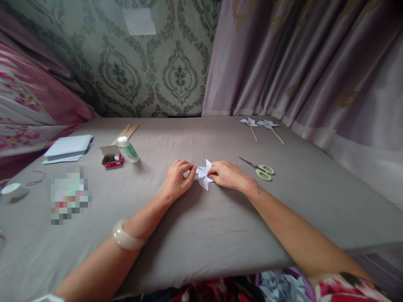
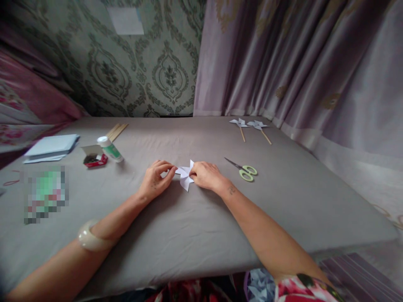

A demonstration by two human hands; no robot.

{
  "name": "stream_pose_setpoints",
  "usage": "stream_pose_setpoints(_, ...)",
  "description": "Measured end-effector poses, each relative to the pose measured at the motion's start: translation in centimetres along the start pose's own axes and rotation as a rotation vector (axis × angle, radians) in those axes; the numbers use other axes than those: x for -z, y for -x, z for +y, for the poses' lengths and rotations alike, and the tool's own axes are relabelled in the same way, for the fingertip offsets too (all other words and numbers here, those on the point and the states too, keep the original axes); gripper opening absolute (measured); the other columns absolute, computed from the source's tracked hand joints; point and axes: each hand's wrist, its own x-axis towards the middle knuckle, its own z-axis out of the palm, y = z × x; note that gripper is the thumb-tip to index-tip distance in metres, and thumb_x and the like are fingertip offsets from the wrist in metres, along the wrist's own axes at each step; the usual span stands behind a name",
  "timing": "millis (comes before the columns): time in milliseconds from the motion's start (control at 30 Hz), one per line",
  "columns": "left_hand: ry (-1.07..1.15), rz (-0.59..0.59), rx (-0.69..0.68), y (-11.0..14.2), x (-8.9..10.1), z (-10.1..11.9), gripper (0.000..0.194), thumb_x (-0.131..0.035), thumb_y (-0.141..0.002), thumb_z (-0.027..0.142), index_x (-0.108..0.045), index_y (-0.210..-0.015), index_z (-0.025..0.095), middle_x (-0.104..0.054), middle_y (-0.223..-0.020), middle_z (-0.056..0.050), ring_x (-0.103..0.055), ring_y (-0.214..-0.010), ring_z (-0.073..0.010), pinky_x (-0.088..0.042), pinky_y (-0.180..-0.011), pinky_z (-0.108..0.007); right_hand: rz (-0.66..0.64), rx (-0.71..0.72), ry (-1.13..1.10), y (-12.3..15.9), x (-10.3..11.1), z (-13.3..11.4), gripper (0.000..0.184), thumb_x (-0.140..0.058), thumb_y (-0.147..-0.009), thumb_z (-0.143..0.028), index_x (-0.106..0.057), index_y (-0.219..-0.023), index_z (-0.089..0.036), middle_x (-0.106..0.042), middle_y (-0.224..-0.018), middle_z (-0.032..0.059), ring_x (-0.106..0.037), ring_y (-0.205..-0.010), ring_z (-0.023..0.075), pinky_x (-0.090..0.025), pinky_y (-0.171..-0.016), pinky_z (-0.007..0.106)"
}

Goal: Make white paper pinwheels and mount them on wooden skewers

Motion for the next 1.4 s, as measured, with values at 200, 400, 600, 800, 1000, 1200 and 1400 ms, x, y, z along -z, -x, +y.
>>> stream_pose_setpoints(200,0.012,0.027,0.098,0.0,0.1,-0.2,0.023,-0.05,-0.086,0.026,-0.068,-0.075,0.017,-0.068,-0.075,-0.006,-0.057,-0.074,-0.0173,-0.045,-0.071,-0.03,-0.002,0.023,0.103,0.2,0.0,-0.8,0.029,-0.046,-0.087,-0.019,-0.072,-0.099,-0.023,-0.068,-0.103,0.0073,-0.061,-0.097,0.0197,-0.04,-0.074,0.025)
stream_pose_setpoints(400,-0.011,-0.006,0.114,0.0,0.4,0.0,0.024,-0.049,-0.086,0.027,-0.068,-0.075,0.017,-0.068,-0.076,-0.006,-0.057,-0.074,-0.0174,-0.044,-0.073,-0.03,-0.026,0.039,0.049,-0.5,0.3,-0.3,0.027,-0.049,-0.085,-0.022,-0.073,-0.097,-0.024,-0.07,-0.103,0.0065,-0.062,-0.093,0.0192,-0.04,-0.071,0.024)
stream_pose_setpoints(600,-0.019,-0.018,0.132,0.0,0.3,-0.3,0.026,-0.048,-0.087,0.028,-0.068,-0.075,0.018,-0.067,-0.075,-0.005,-0.056,-0.073,-0.0163,-0.044,-0.073,-0.03,-0.006,0.068,-0.106,-0.5,-0.5,1.0,0.027,-0.051,-0.083,-0.023,-0.074,-0.097,-0.022,-0.071,-0.096,0.0051,-0.062,-0.088,0.0158,-0.04,-0.075,0.022)
stream_pose_setpoints(800,-0.015,-0.019,0.118,-0.1,0.2,-0.4,0.026,-0.048,-0.087,0.029,-0.068,-0.075,0.017,-0.067,-0.074,-0.006,-0.057,-0.073,-0.0167,-0.044,-0.073,-0.031,0.074,0.077,-0.187,0.0,-1.2,1.5,0.029,-0.05,-0.082,-0.022,-0.075,-0.096,-0.021,-0.07,-0.091,0.004,-0.061,-0.08,0.0134,-0.04,-0.07,0.021)
stream_pose_setpoints(1000,-0.02,-0.022,0.114,-0.1,0.4,-0.2,0.026,-0.049,-0.087,0.028,-0.069,-0.075,0.017,-0.066,-0.073,-0.006,-0.057,-0.072,-0.0168,-0.044,-0.071,-0.03,0.133,0.092,-0.232,-0.2,-1.2,2.2,0.029,-0.05,-0.079,-0.02,-0.075,-0.093,-0.018,-0.07,-0.085,0.0044,-0.06,-0.073,0.013,-0.039,-0.066,0.022)
stream_pose_setpoints(1200,-0.036,-0.043,0.118,-0.1,0.3,-0.3,0.026,-0.049,-0.087,0.027,-0.069,-0.076,0.015,-0.066,-0.074,-0.007,-0.056,-0.071,-0.0168,-0.044,-0.072,-0.031,0.173,0.024,-0.241,-0.1,-1.3,2.8,0.026,-0.051,-0.077,-0.019,-0.075,-0.088,-0.018,-0.071,-0.084,0.0047,-0.06,-0.076,0.0146,-0.04,-0.069,0.023)
stream_pose_setpoints(1400,-0.029,-0.035,0.109,-0.1,0.3,-0.3,0.026,-0.049,-0.087,0.028,-0.069,-0.075,0.017,-0.067,-0.074,-0.006,-0.056,-0.071,-0.0168,-0.044,-0.072,-0.031,0.186,-0.012,-0.222,0.5,-1.4,2.1,0.027,-0.051,-0.079,-0.019,-0.074,-0.092,-0.02,-0.07,-0.088,0.0043,-0.06,-0.077,0.0142,-0.04,-0.069,0.024)
